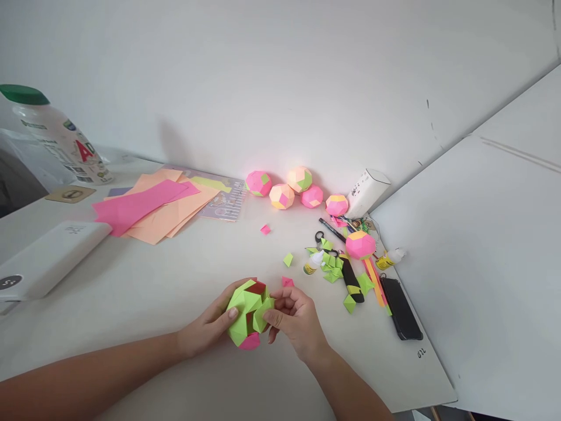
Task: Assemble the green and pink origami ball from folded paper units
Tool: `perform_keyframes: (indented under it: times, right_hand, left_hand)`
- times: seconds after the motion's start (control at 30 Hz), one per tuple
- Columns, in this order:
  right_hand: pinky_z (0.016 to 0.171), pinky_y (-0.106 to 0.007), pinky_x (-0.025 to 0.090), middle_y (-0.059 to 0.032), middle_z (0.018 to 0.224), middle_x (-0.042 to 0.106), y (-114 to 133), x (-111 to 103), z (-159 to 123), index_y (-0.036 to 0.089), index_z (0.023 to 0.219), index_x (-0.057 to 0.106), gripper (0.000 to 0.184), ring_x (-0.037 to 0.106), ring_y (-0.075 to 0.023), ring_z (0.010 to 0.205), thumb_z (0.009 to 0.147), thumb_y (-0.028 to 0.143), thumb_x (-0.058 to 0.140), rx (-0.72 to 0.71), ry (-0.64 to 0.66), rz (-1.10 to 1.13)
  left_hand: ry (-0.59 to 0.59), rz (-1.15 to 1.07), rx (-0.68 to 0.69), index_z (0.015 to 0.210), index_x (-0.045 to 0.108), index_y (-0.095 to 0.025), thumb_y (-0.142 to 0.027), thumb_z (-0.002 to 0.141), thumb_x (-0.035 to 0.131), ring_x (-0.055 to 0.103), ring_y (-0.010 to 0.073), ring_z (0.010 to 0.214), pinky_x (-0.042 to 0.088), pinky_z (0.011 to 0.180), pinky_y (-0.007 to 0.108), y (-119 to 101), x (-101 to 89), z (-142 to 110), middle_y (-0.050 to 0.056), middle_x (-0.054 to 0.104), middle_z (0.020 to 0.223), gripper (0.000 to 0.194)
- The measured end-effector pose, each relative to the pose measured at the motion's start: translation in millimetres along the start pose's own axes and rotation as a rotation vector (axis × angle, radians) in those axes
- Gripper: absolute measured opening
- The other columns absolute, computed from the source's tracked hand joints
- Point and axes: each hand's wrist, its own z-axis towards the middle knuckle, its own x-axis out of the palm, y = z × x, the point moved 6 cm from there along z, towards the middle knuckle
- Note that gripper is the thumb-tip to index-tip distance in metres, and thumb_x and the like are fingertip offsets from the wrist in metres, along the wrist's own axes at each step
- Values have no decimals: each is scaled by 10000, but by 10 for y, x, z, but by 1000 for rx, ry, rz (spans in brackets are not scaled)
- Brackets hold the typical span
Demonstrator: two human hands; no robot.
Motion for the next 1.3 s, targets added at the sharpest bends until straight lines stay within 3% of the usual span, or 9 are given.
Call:
perform_keyframes:
  times: [0.2,0.5,0.77,1.07,1.3]
  right_hand:
    - [379,-210,500,29,671,623,-30,5,0,185,878,594,309,603,-119,524,673,292,798,-12,3,54]
    - [415,-232,514,21,691,641,-110,40,-5,187,888,573,325,607,-117,508,677,287,798,-44,10,66]
    - [422,-227,510,33,696,631,-107,30,-9,189,888,576,312,609,-107,492,683,273,796,-39,9,95]
    - [432,-237,508,34,680,643,-90,67,-16,180,888,567,312,612,-109,458,694,288,786,-55,11,71]
    - [460,-246,511,18,696,669,-56,105,-26,184,897,562,320,612,-110,478,690,281,785,-70,35,31]
  left_hand:
    - [-10,0,-36,1353,266,-260,-503,883,492,577,267,1022,460,849,410,40,-11,7,108,558,1193,575]
    - [128,-140,42,1332,250,-249,-440,925,461,662,238,869,475,754,385,-66,139,37,83,647,1033,498]
    - [173,-204,79,1308,261,-249,-392,947,445,680,230,875,477,741,364,-128,193,56,75,683,1006,429]
    - [165,-164,57,1324,230,-222,-430,941,435,676,236,860,485,742,383,-88,167,55,87,682,972,481]
    - [99,-104,56,1337,248,-274,-465,935,421,673,222,872,501,776,396,-47,107,36,77,627,1071,477]
